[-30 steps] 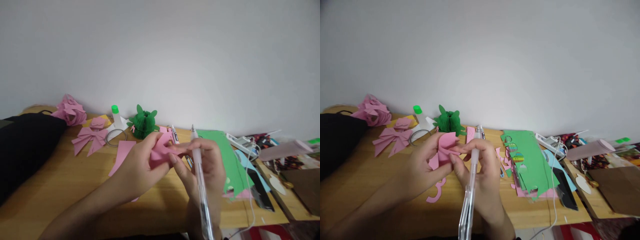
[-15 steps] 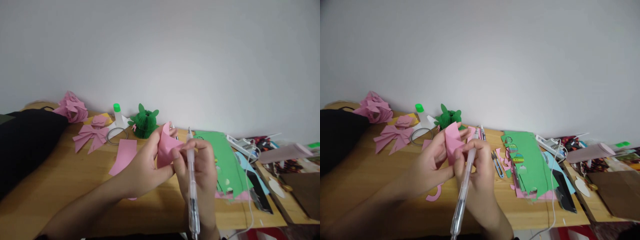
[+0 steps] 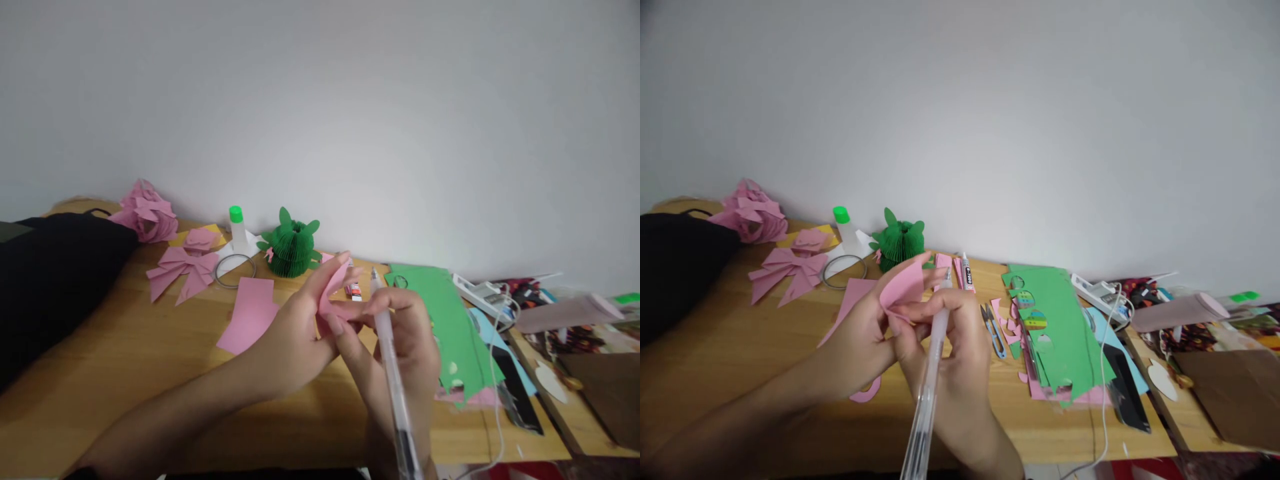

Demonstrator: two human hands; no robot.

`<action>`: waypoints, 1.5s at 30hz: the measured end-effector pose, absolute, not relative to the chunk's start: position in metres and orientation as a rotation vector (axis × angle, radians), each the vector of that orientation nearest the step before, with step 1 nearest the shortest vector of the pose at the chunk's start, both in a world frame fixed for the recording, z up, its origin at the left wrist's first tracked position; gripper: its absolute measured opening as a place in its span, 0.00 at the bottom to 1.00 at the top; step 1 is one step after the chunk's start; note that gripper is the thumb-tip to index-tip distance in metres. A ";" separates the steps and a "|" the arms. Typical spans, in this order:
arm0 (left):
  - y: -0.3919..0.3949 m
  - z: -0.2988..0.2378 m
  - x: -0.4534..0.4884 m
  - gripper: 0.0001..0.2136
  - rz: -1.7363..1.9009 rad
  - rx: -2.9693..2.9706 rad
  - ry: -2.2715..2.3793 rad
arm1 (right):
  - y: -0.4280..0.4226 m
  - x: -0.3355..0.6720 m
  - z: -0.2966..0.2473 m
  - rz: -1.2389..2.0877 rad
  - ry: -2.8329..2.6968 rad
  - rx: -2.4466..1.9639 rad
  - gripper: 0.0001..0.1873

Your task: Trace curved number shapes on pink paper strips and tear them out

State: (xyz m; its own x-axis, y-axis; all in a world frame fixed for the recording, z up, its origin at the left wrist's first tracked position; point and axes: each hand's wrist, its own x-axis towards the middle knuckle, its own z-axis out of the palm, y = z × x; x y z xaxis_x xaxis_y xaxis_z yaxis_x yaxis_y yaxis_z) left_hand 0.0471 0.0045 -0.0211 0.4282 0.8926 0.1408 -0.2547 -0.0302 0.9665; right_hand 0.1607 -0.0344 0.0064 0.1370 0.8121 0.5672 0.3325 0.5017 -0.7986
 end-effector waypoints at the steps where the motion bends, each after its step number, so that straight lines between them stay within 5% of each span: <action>1: 0.005 -0.021 0.047 0.36 1.036 1.297 0.679 | -0.034 0.161 0.006 0.445 -1.450 -1.068 0.13; 23: 0.003 -0.006 0.039 0.11 0.862 1.074 0.415 | -0.034 0.168 0.008 0.220 -1.359 -0.996 0.21; 38: 0.003 -0.013 0.036 0.16 0.921 1.152 0.522 | -0.034 0.168 0.003 0.294 -1.283 -0.951 0.23; 45: 0.010 0.001 0.031 0.04 1.125 1.234 0.608 | -0.036 0.171 0.003 0.307 -1.304 -0.942 0.25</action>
State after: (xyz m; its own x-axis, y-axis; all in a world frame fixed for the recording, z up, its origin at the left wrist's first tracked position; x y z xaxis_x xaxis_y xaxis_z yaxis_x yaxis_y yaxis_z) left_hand 0.0308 0.0097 0.0008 0.3761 0.9059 0.1948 -0.3332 -0.0639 0.9407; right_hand 0.1706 -0.0364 0.0029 0.2864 0.6755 0.6795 0.3014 0.6096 -0.7331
